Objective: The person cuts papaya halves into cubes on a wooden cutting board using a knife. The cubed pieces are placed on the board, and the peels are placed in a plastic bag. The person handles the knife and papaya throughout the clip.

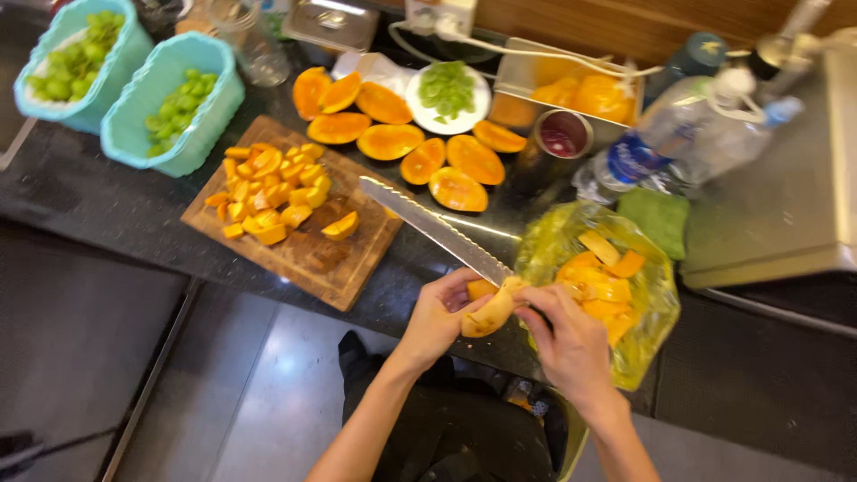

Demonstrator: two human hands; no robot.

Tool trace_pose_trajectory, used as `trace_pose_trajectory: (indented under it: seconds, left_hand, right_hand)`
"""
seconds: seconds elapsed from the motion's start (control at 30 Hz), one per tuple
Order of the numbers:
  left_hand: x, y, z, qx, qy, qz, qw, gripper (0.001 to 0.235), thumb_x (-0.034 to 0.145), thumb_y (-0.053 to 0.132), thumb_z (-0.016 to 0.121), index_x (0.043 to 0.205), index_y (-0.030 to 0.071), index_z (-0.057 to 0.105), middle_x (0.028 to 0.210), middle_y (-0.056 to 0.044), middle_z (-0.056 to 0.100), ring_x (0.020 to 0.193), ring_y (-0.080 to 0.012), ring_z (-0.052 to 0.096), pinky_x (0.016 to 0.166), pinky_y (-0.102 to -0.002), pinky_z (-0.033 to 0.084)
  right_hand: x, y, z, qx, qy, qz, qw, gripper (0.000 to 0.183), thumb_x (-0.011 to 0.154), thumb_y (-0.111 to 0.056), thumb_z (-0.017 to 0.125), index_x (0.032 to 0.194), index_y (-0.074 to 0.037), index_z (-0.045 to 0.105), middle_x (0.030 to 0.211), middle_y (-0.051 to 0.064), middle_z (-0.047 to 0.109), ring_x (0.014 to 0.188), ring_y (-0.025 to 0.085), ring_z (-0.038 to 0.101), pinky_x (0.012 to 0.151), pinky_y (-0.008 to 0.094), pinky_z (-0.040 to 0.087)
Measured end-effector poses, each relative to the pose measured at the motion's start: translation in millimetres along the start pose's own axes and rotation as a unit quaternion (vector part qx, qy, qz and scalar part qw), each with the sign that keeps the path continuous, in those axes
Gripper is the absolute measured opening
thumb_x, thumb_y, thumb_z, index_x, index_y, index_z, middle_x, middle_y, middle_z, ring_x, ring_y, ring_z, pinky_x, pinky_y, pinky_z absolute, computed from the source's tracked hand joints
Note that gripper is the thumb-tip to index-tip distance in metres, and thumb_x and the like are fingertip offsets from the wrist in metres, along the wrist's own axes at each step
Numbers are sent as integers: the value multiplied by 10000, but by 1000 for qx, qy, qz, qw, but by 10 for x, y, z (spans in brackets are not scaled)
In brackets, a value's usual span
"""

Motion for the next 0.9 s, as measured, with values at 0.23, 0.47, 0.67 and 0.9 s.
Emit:
trace_pose_trajectory:
  seconds: [0.23,0.47,0.67,0.9]
  left_hand:
    - [385,-197,-1536,136,192,81,969,349,936,126,740,1247,-12,663,1127,-94,740,982,-137,694,897,-283,563]
    - [620,195,-2425,459,221,224,831,286,924,118,787,1192,60,708,1166,-146,745,1083,-285,710,944,-352,543]
    - [670,472,-2583,454,214,218,837,388,911,124,769,1262,27,636,1218,-150,713,1143,-338,688,981,-394,530]
    - [396,453,-2462,489,221,233,811,436,824,85,788,1229,18,642,1227,-140,680,1146,-350,621,972,-411,512]
  right_hand:
    - [-193,192,841,119,-44,157,979,276,971,-138,665,1243,-119,623,945,64,740,791,219,724,670,355,546]
    - [-372,204,1338,264,-76,357,893,301,979,-129,610,1274,-72,590,833,75,668,516,107,440,460,263,344]
    - [-301,-119,1798,428,-91,481,760,299,1015,-252,491,1262,-89,531,756,80,639,440,105,469,394,249,314]
    - [-276,-420,2143,351,-193,530,747,307,1027,-292,496,1271,-117,557,739,81,621,430,98,418,393,252,282]
Point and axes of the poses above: each hand's wrist, its own x-axis towards the middle knuckle, its own z-axis out of the palm, y = z × x, the point moved 4 cm from there along x, towards the middle knuckle
